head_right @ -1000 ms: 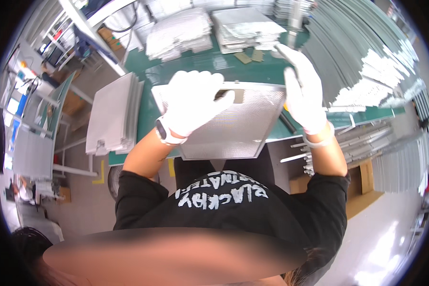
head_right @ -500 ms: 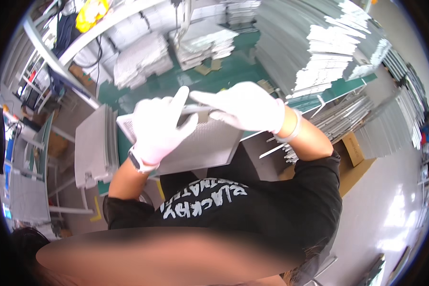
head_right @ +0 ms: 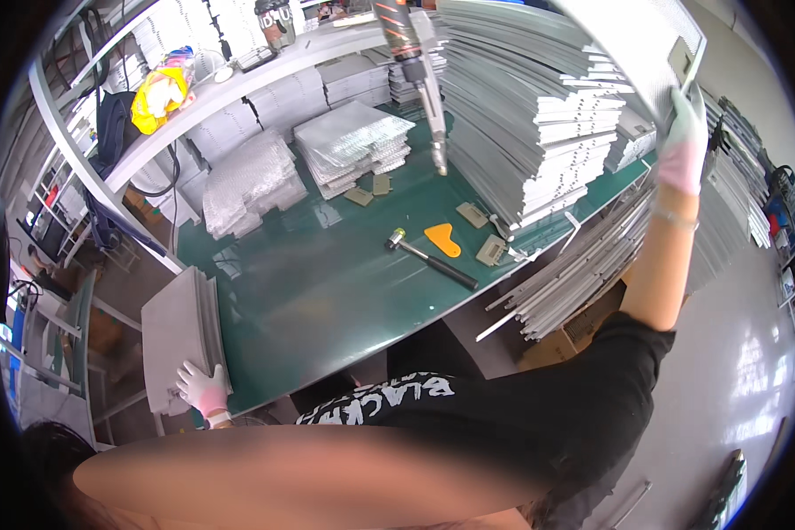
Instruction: Assembling metal mesh filters into metal frames using a power drill and a rubber mallet.
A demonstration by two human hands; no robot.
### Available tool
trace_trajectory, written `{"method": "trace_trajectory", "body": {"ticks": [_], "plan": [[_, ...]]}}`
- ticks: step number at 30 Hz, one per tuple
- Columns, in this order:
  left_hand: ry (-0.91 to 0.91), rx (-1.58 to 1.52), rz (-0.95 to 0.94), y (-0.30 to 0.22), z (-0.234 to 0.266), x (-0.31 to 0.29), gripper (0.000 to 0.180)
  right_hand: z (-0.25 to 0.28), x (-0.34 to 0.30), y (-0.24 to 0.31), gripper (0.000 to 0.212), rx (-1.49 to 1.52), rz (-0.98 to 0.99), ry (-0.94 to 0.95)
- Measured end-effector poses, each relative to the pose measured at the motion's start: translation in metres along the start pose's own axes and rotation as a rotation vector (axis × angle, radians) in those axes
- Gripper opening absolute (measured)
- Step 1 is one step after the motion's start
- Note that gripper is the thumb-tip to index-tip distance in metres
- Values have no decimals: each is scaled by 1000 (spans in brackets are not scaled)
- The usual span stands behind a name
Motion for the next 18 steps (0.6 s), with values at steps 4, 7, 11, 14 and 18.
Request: {"method": "trace_trajectory", "body": {"ticks": [4,7,11,14,18], "plan": [[72,-118,8,18,2,23,87,-2,142,-43,33,-889,763,264],[92,-70,19,33,8,25,88,-68,179,-69,38,-137,-408,269],[92,-125,147,53,-17,35,94,-90,148,-40,49,-1440,40,409],[-4,2,79,54,-7,44,95,-88,121,-29,48,-1255,499,247],[36,-8,-180,112,19,78,78,-127,-15,8,37,-842,574,65]]}}
Point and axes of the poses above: each hand's wrist, its own x-axis towards the middle knuckle, its own z-axis out of the back of the hand, y = z × x, the point moved 2 cm from there along x, towards the middle knuckle, and after that the axes turned 3 degrees about -x, right-handed, at the moved point
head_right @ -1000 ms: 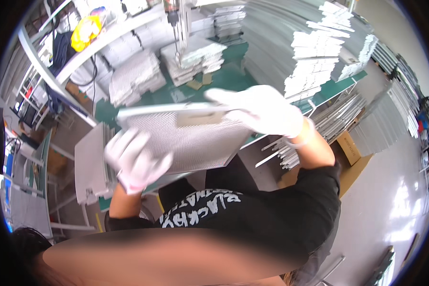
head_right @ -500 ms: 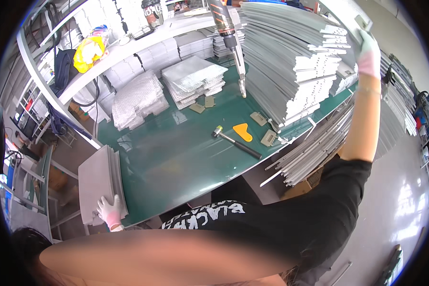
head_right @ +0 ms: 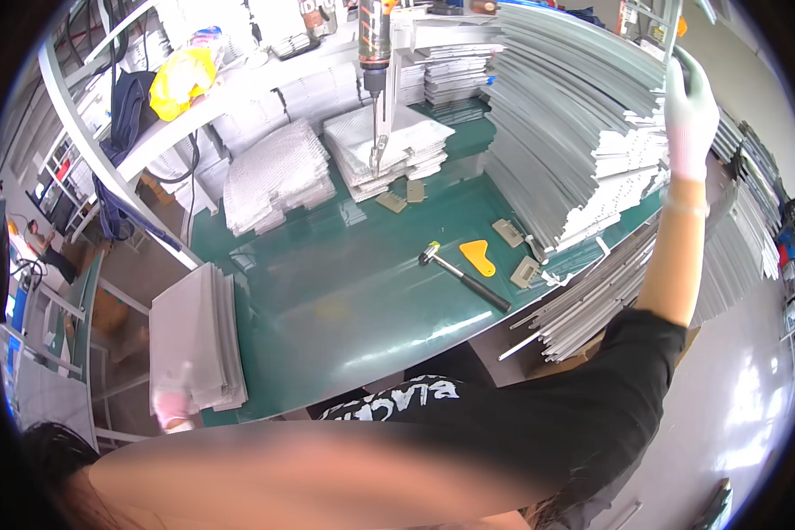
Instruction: Assembling metal mesh filters into metal frames using a power drill and a rubber mallet.
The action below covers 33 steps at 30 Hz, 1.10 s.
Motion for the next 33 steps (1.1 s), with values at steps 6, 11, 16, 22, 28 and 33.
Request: {"method": "trace_trajectory", "body": {"ticks": [6,11,16,22,28,33], "plan": [[-20,-1207,-19,-48,144,-79,64,-11,-194,48,26,269,398,385],[52,-483,-430,-192,97,-117,67,-76,-349,120,31,825,250,887],[496,-575,-541,-281,-2,-133,69,-174,-447,165,43,710,306,1091],[271,-660,-692,-275,-31,-104,43,-340,-361,228,49,649,306,521],[182,-346,-658,-259,-80,-63,77,-412,-306,305,55,-27,453,1130],[194,-328,-440,-274,-89,-98,84,-398,-286,320,43,626,380,651]]}}
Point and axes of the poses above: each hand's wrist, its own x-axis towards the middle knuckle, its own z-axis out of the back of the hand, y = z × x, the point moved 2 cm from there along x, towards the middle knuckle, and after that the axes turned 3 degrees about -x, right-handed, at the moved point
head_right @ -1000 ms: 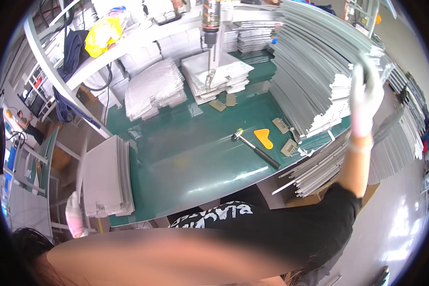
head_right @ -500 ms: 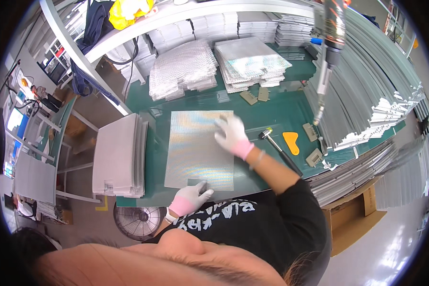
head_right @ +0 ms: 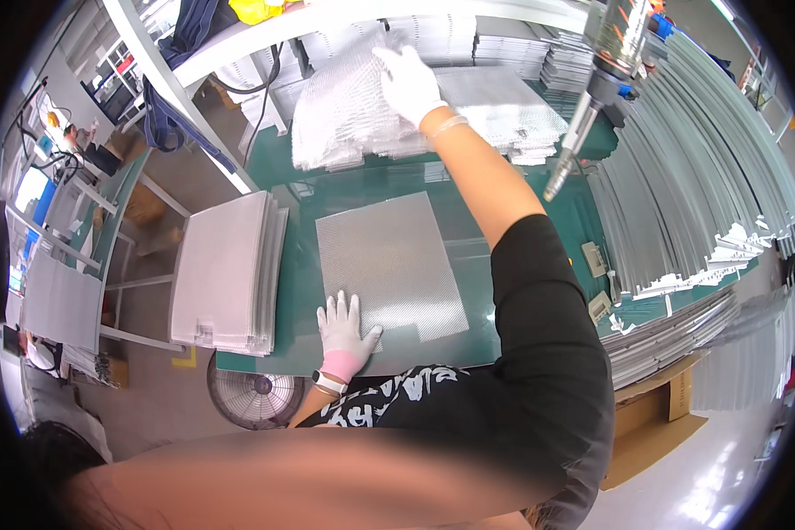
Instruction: Assembling metal mesh filters into metal frames using a power drill and a rubber mallet.
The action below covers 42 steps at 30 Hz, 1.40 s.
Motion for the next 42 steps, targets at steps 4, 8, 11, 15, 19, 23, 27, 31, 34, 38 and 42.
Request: {"method": "trace_trajectory", "body": {"ticks": [4,8,11,15,19,23,27,31,34,38,42], "plan": [[-2,-59,40,-3,-2,11,81,10,11,-29,39,401,-98,-124],[48,-188,10,8,-10,24,81,-19,3,-69,42,157,-216,432],[137,-144,-11,6,-7,20,83,-26,-1,-76,39,413,-328,377],[164,-85,-39,-4,1,11,85,-15,0,-67,40,1013,-411,92],[172,-51,-56,1,6,18,85,-13,-9,-66,40,967,-404,133],[159,-27,-114,10,6,32,83,-28,-15,-64,40,768,-535,403],[152,-40,-118,6,8,38,79,-25,-4,-55,39,1300,-474,49],[112,-33,-78,6,15,36,70,-24,-8,-27,38,1361,-458,122],[81,-54,-91,6,16,39,65,-15,-11,-10,35,1328,-370,220],[-2,-87,-91,17,10,41,63,-10,-28,-8,34,1410,-376,425],[-232,-323,-92,29,6,51,59,-21,-31,-40,35,1165,-455,128]]}}
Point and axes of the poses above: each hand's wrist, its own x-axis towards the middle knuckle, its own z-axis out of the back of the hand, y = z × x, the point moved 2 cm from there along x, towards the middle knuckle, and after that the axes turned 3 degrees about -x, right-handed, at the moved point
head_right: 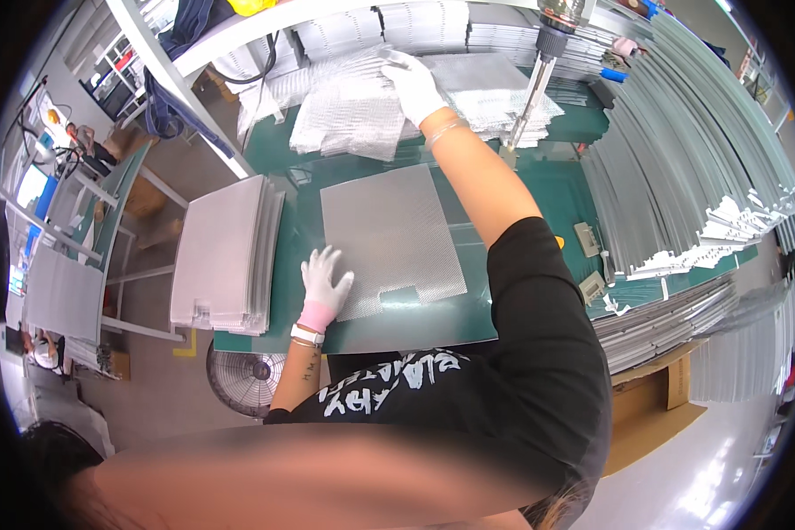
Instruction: Assembling metal mesh filters into metal frames using a power drill and a rubber mallet.
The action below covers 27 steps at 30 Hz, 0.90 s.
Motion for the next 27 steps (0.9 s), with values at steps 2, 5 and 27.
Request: {"method": "trace_trajectory", "body": {"ticks": [2,5,27], "plan": [[-50,-12,58,6,6,1,57,-11,-6,-1,35,205,-59,-112],[-106,-88,-24,0,10,11,52,-16,-3,11,34,215,-9,27],[-162,-247,479,-72,65,-117,76,-9,-369,95,43,-776,-335,335]]}}
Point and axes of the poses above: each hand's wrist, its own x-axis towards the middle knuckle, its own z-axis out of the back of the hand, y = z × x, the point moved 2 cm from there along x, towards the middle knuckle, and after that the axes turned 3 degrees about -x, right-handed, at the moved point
